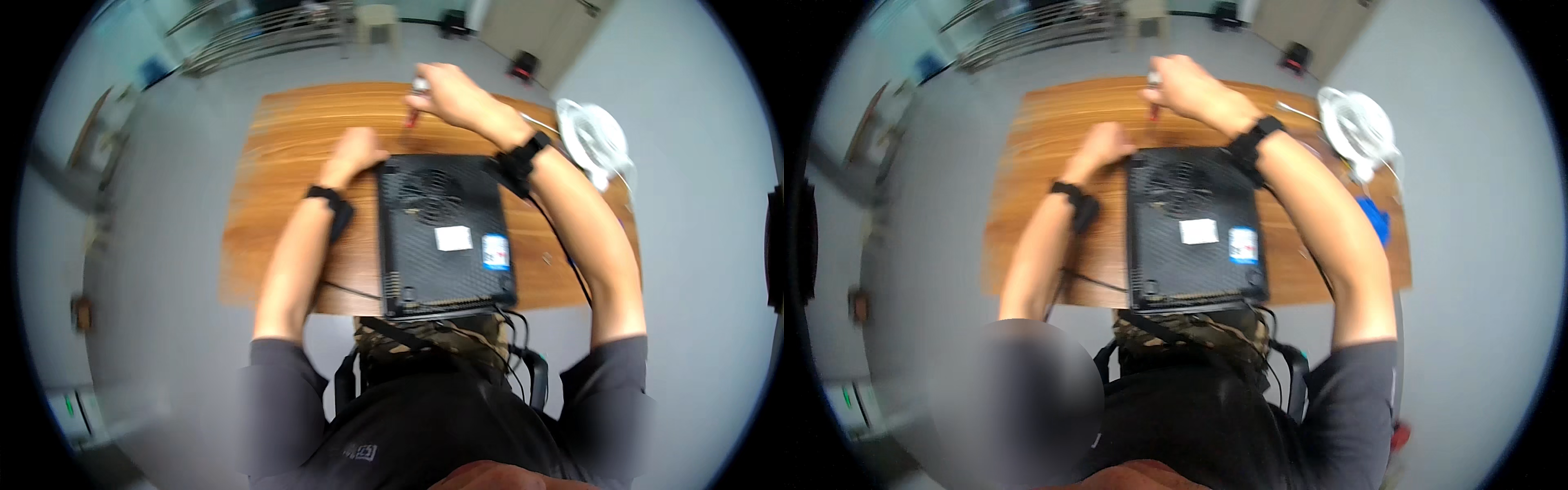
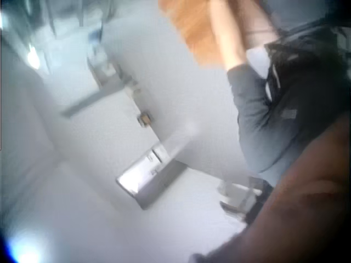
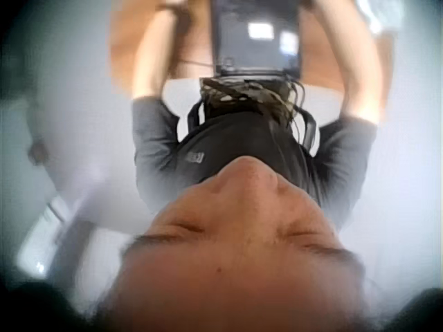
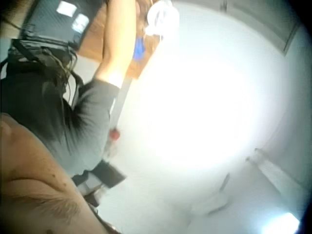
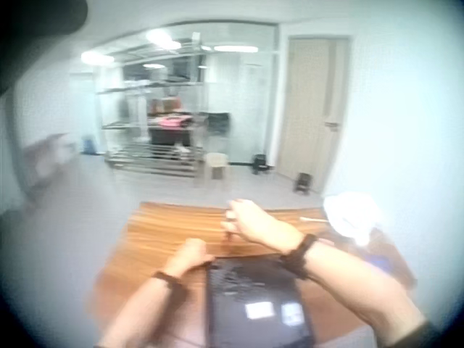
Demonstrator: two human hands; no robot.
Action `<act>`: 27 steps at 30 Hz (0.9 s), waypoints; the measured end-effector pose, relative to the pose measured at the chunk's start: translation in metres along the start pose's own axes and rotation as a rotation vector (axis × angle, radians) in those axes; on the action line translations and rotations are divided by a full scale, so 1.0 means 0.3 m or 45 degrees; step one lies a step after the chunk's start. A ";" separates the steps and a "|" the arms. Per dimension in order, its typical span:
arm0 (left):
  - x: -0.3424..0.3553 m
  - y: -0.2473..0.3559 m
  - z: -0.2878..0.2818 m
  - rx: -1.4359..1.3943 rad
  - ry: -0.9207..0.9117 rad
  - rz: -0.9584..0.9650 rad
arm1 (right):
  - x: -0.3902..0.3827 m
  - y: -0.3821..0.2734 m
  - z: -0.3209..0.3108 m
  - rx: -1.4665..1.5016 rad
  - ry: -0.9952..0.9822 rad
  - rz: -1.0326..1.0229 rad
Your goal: The person wipes the surface of a black induction cooktop with a blue cloth, then flips it over. Using a screwdriver, they remove several screws from the back panel and lift it off, exposing the internal components including a fan and wiring.
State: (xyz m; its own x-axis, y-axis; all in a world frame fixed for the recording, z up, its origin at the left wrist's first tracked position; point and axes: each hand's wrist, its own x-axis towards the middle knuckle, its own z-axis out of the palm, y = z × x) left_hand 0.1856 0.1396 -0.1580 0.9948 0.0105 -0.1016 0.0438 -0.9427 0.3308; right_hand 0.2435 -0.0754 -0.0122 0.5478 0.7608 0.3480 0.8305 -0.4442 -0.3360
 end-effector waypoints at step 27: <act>-0.158 1.265 0.435 0.558 -0.455 0.990 | -1.297 0.148 -0.552 -0.284 0.255 0.768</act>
State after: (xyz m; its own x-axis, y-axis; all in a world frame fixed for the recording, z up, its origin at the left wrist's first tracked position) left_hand 0.1429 -0.2622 -0.1500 0.6410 -0.7042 -0.3055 -0.7269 -0.6847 0.0532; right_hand 0.0839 -0.4695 -0.0177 0.9127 0.2557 0.3188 0.3621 -0.8675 -0.3410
